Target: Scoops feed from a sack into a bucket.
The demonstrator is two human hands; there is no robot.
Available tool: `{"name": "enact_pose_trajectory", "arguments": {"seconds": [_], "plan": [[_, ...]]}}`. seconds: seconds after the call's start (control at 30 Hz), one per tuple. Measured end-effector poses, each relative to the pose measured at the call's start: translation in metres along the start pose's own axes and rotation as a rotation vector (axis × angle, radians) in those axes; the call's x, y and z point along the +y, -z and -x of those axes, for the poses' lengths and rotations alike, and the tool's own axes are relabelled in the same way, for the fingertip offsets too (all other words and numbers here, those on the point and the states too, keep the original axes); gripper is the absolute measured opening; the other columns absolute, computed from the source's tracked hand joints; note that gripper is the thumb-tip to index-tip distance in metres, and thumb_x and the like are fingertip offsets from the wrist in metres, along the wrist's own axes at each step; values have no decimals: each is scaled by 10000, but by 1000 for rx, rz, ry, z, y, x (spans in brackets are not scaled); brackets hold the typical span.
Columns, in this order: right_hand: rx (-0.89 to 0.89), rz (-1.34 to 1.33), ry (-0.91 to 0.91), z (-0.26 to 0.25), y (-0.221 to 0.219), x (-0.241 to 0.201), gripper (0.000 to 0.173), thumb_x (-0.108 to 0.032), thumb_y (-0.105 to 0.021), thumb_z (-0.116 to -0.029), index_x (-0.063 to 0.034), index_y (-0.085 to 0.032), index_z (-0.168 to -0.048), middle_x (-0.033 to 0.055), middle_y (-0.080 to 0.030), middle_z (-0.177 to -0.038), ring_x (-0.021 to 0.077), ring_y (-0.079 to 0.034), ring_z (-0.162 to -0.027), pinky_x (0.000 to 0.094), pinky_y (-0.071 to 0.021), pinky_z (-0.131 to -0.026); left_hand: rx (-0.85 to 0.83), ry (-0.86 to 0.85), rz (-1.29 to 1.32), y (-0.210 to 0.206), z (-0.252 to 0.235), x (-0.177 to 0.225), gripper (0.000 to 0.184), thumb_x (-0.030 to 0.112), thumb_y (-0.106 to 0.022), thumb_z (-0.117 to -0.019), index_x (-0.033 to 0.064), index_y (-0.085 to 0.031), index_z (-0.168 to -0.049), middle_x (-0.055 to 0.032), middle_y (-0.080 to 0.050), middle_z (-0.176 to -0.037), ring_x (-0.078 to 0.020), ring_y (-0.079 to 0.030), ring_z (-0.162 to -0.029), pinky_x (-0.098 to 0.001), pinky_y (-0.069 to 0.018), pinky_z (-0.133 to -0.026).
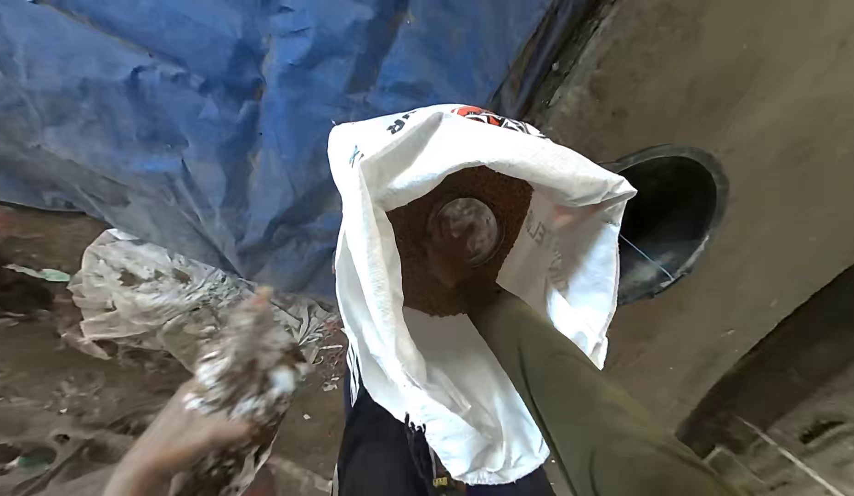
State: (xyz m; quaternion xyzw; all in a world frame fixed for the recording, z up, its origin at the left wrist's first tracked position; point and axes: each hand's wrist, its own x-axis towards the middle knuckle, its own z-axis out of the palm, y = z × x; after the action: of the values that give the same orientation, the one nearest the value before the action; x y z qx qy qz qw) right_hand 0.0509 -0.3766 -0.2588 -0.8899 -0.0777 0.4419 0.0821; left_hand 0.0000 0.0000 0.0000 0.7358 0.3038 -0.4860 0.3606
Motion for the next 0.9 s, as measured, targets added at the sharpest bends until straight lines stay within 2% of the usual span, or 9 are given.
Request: {"name": "enact_pose_trajectory", "arguments": {"seconds": [0.13,0.27,0.43,0.53,0.6,0.67,0.73,0.8,0.9], "plan": [[8,41,12,1,-5,12,479,-135,-678,-963,-231,-617,-1429,147,-327,-1659,505,-181,-1531,903,-50,-1052,-158,239,-193,-24,-35,-57,778,155,-883,-650,32,-580,-1357,-204,-661,-1249,-327,-635,-1177,-575,-503,-1010],[20,16,35,16,-6,23,489,-71,-689,-938,-289,-654,-1374,111,-329,-1663,520,-192,-1519,892,-81,-1061,-211,429,-154,-51,-21,-120,669,180,-871,-759,10,-589,-1341,-229,-683,-1197,-355,-670,-1113,-583,-529,-980],[63,12,61,28,-3,32,777,-99,-731,-900,-302,-410,-1577,192,-236,-1683,565,-148,-1515,911,-70,-1044,-313,481,-21,-90,28,-142,635,230,-823,-770,-2,-602,-1318,-197,-702,-1158,-306,-685,-1070,-538,-545,-964],[224,-73,-4,45,37,37,845,-78,-781,-830,-132,-392,-1578,248,-353,-1607,525,-329,-1455,808,-245,-1084,-327,479,81,-118,51,-136,634,204,-826,-736,0,-610,-1297,-168,-719,-1110,-264,-702,-1019,-503,-569,-931],[318,-137,-100,50,76,46,799,-23,-704,-885,-84,-343,-1594,282,-450,-1525,518,-457,-1364,715,-385,-1054,-294,488,150,-132,56,-131,650,203,-818,-724,-4,-603,-1302,-168,-716,-1110,-258,-700,-1016,-497,-570,-924],[330,-159,-205,46,109,53,658,-13,-618,-941,-87,-411,-1561,273,-532,-1446,492,-535,-1302,664,-481,-984,-248,515,163,-137,56,-127,674,206,-831,-713,-4,-601,-1312,-180,-712,-1129,-277,-694,-1046,-515,-561,-941],[156,-129,-297,37,144,49,635,-45,-562,-1000,-134,-358,-1596,225,-498,-1500,444,-517,-1346,616,-480,-1014,-228,530,146,-140,55,-124,685,197,-849,-700,5,-607,-1311,-182,-714,-1135,-287,-694,-1057,-524,-556,-947],[426,-70,-214,16,117,60,574,-56,-609,-942,-143,-527,-1503,215,-634,-1343,436,-640,-1176,596,-544,-887,-204,539,170,-143,56,-121,683,166,-844,-698,3,-599,-1314,-174,-715,-1129,-269,-698,-1046,-500,-565,-940],[396,-166,-169,20,124,42,478,-107,-620,-977,-36,-557,-1446,268,-655,-1278,469,-648,-1144,623,-519,-920,-167,544,241,-145,61,-119,646,126,-794,-724,-40,-572,-1308,-175,-705,-1094,-231,-693,-987,-460,-573,-895]]}}
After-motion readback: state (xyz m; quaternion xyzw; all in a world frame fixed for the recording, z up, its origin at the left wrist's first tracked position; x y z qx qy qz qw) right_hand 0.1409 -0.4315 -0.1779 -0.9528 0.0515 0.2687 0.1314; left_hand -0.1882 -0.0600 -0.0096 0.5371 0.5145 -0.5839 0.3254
